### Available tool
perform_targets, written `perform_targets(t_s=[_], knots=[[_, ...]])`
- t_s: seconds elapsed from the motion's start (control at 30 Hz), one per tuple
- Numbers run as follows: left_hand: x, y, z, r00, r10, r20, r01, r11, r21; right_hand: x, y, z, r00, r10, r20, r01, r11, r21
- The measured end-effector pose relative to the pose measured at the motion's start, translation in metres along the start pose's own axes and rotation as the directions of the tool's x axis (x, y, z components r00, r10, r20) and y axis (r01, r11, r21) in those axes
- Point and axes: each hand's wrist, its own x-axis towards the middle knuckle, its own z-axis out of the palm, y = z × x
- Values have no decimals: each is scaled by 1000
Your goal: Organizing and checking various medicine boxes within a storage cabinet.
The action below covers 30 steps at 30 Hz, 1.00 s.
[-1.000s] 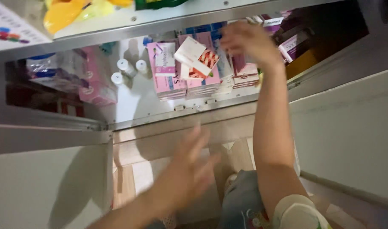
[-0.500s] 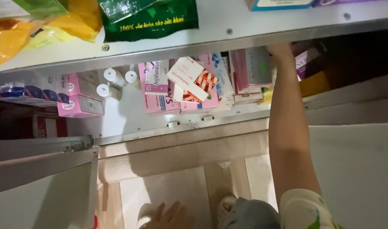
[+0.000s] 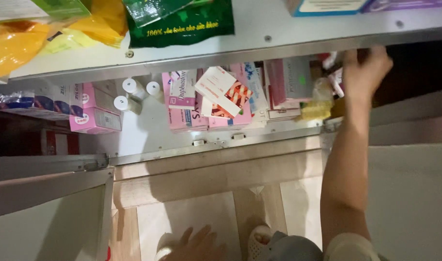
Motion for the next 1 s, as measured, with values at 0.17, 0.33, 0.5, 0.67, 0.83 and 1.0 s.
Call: perform_targets(t_s=[0.17,0.33,0.5,0.67,0.83,1.0], knots=[[151,0,-223,987,98,124,-97,995,-13,-91,-100,-79,915,-302,267,261,949,177],[243,19,-359,929,52,-367,-49,999,18,-128,-260,-98,769,-451,453,342,889,303],[219,14,-407,749,-22,-663,56,998,30,-165,-395,-65,674,-589,446,543,804,240],[167,-3,-440,600,-107,-793,-12,990,-143,-225,-431,-32,731,-619,286,399,729,557],[151,-15,-440,550,-60,-833,-31,995,-92,-241,-408,-9,780,-558,284,395,790,469],[152,-20,-439,510,-22,-860,22,1000,-13,-247,-430,-7,544,-826,150,828,557,62]])
